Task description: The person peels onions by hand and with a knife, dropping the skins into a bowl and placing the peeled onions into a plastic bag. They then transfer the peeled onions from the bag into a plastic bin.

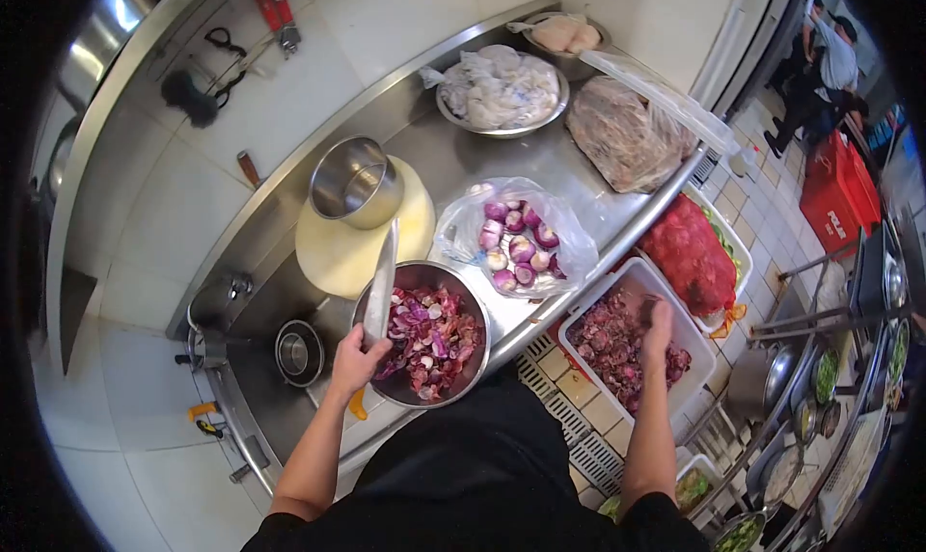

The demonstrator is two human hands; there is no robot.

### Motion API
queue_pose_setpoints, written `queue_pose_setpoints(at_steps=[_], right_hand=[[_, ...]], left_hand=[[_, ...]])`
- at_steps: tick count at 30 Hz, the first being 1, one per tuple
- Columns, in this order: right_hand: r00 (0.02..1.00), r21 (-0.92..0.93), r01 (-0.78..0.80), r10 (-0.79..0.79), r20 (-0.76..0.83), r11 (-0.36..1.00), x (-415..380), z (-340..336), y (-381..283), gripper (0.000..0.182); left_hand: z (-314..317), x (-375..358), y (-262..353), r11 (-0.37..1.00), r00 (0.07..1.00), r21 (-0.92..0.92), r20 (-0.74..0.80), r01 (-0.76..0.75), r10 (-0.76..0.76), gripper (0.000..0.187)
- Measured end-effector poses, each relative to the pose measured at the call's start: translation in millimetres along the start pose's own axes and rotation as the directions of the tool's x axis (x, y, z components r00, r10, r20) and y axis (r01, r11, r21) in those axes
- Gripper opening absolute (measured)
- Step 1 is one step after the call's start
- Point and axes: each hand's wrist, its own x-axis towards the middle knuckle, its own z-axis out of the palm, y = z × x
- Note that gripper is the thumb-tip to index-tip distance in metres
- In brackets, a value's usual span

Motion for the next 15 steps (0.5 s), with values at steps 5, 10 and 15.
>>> queue_pose_setpoints(at_steps=[5,10,15], right_hand=[[0.725,0.377,-0.406,0.043,0.687,0.832,-87,191,-52,0.052],[0.266,0.137,-0.558,0.020,0.964,0.818,-108,272,-82,0.060],[0.209,0.135,-0.567,-0.016,0.978,0.812,-123,297,-78,0.065]], left_hand=[[22,2,12,0.987,0.988,-0.130,0.110,-0.094,0.109,0.061],[14,17,51,0.976,0.964,-0.106,0.164,-0.192,0.208,0.072],[-11,18,81,0.973,0.964,-0.007,0.137,-0.230,0.229,0.075]])
